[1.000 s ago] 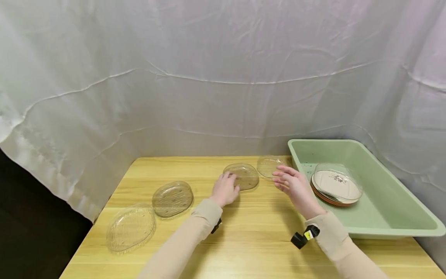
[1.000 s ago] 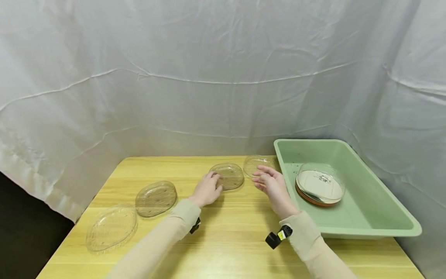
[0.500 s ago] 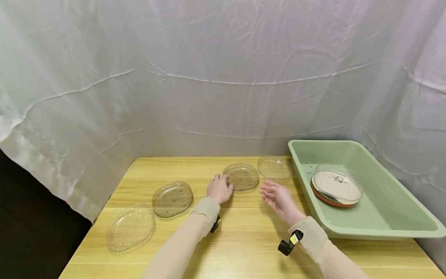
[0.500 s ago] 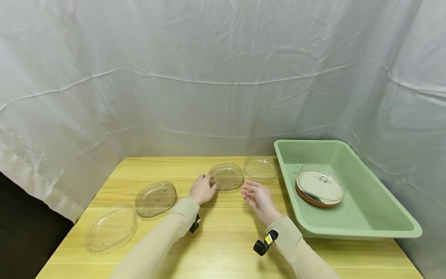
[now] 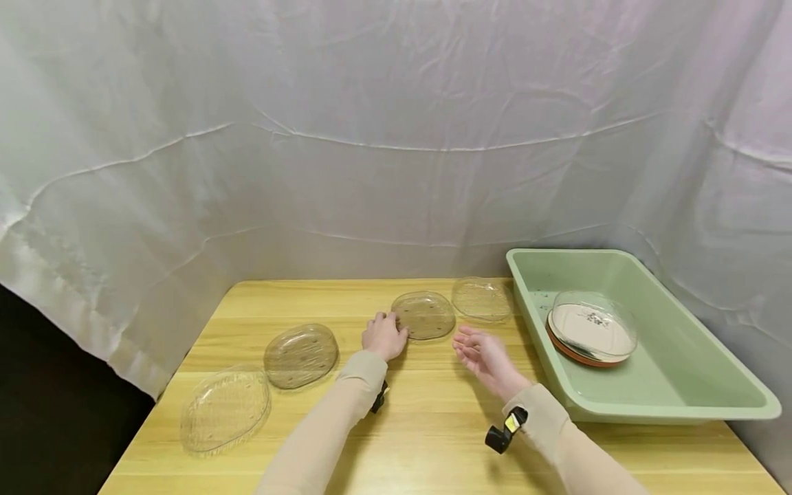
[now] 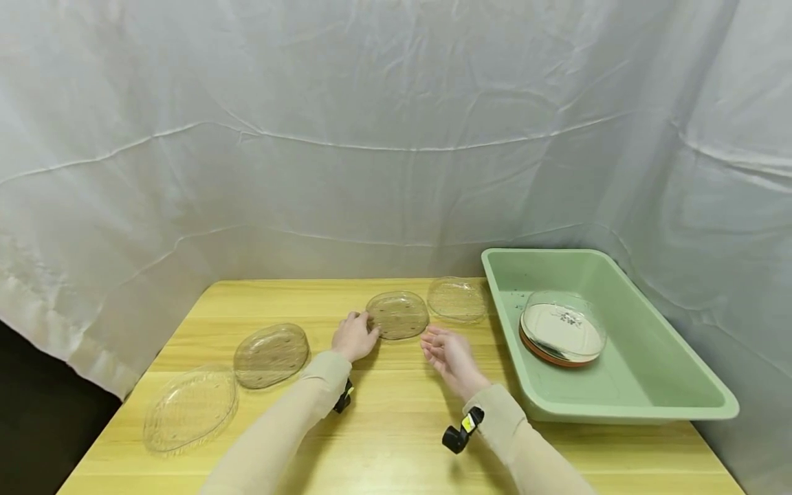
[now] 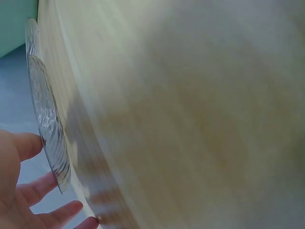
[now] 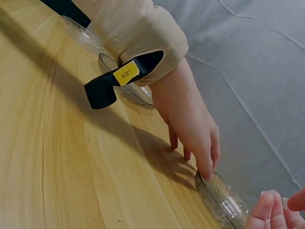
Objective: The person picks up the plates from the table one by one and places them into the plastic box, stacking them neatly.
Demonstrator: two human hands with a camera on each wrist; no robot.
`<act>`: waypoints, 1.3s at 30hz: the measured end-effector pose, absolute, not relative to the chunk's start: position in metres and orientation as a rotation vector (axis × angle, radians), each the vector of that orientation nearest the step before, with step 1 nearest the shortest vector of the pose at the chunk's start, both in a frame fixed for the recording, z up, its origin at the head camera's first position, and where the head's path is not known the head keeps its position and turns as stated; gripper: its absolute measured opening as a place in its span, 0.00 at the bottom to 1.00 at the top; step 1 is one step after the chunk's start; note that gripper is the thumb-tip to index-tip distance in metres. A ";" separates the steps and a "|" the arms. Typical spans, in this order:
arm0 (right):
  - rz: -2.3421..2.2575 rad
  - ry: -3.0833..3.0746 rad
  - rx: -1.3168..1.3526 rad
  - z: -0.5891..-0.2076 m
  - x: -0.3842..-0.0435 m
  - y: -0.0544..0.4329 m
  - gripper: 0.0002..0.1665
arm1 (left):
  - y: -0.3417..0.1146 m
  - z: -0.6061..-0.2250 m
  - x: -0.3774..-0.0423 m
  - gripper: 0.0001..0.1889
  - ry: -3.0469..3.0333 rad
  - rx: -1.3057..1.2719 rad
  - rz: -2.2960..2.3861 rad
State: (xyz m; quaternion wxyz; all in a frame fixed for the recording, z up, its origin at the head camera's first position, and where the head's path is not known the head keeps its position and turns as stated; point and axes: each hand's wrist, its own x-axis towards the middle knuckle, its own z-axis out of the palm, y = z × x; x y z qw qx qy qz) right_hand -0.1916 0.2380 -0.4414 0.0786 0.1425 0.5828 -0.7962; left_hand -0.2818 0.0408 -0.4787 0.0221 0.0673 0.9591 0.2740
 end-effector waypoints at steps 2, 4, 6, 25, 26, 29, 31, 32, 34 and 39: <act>-2.390 1.736 0.437 -0.443 -0.192 0.238 0.35 | 0.041 -0.479 -0.283 0.22 2.971 0.204 0.882; -2.386 1.727 0.436 -0.444 -0.193 0.237 0.35 | 0.040 -0.481 -0.285 0.22 2.977 0.197 0.902; -2.385 1.717 0.433 -0.445 -0.194 0.236 0.36 | 0.039 -0.482 -0.287 0.22 2.982 0.193 0.921; -2.377 1.707 0.434 -0.446 -0.196 0.236 0.37 | 0.036 -0.480 -0.295 0.24 2.881 0.306 1.053; -2.376 1.704 0.434 -0.447 -0.196 0.236 0.37 | 0.035 -0.480 -0.294 0.24 2.878 0.316 1.050; -2.381 1.695 0.436 -0.447 -0.197 0.236 0.36 | 0.032 -0.477 -0.292 0.25 2.863 0.352 1.041; -2.379 1.695 0.432 -0.447 -0.197 0.237 0.37 | 0.029 -0.474 -0.291 0.26 2.862 0.390 1.018; -2.381 1.691 0.435 -0.447 -0.197 0.237 0.37 | 0.028 -0.474 -0.291 0.26 2.852 0.403 1.018; -2.381 1.693 0.438 -0.447 -0.196 0.237 0.37 | 0.024 -0.473 -0.290 0.28 2.827 0.423 1.006; -2.373 1.703 0.441 -0.448 -0.195 0.237 0.37 | 0.017 -0.472 -0.287 0.31 2.750 0.430 0.979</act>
